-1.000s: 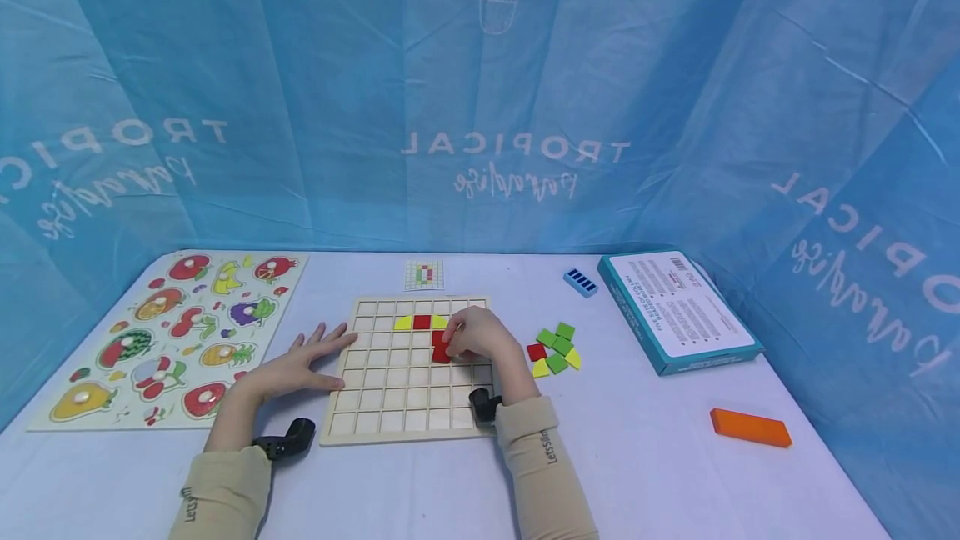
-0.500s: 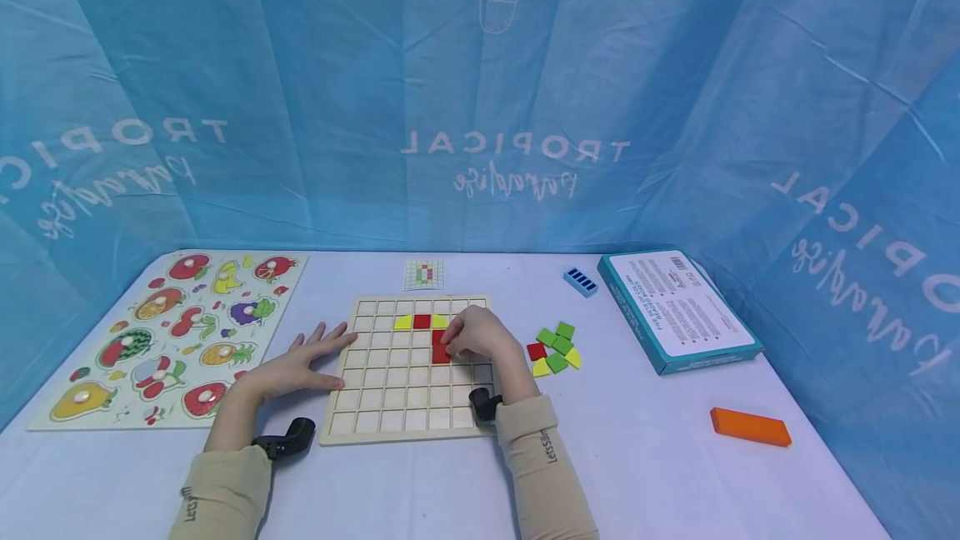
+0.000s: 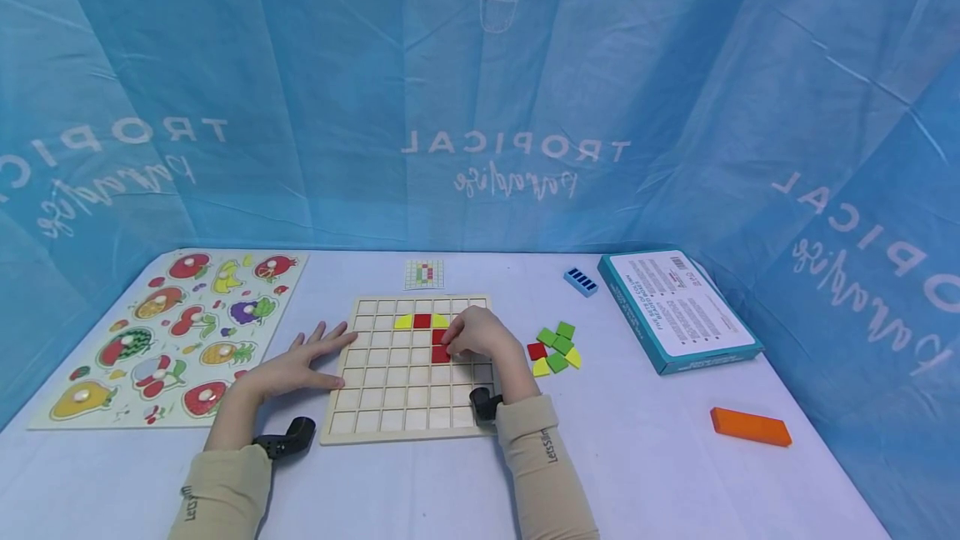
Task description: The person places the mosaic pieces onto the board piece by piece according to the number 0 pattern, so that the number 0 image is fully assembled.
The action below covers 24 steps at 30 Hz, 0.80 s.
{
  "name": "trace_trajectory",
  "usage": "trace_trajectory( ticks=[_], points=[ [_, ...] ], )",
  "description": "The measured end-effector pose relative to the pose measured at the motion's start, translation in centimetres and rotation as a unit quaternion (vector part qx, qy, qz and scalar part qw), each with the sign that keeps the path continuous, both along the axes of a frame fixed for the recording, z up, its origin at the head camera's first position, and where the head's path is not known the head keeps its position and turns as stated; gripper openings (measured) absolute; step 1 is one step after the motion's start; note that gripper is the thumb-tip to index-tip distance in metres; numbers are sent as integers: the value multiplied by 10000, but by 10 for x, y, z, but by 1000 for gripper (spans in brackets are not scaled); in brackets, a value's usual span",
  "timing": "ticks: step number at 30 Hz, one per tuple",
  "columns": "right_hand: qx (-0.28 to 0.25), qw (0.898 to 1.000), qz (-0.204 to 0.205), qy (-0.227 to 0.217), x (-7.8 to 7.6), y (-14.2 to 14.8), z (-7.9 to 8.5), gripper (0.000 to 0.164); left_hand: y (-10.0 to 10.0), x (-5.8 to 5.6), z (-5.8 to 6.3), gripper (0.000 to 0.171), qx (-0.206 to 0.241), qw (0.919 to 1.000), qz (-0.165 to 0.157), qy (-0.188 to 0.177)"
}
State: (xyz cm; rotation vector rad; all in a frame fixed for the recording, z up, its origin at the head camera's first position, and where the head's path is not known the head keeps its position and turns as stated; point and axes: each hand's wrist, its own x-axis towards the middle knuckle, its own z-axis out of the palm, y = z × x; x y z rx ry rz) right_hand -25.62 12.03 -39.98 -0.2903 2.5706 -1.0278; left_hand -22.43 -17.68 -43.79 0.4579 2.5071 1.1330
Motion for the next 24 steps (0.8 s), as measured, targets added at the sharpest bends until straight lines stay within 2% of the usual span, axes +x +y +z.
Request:
trace_trajectory(
  ticks=[15,24],
  points=[
    [-152,9995,-262,-75,-6,9,4,11,-2,-1,1,84,-19,10000,12,21],
    [-719,9967,-373,115,-7,29,7,21,-1,0,2,84,40,10000,-64,19]
  ],
)
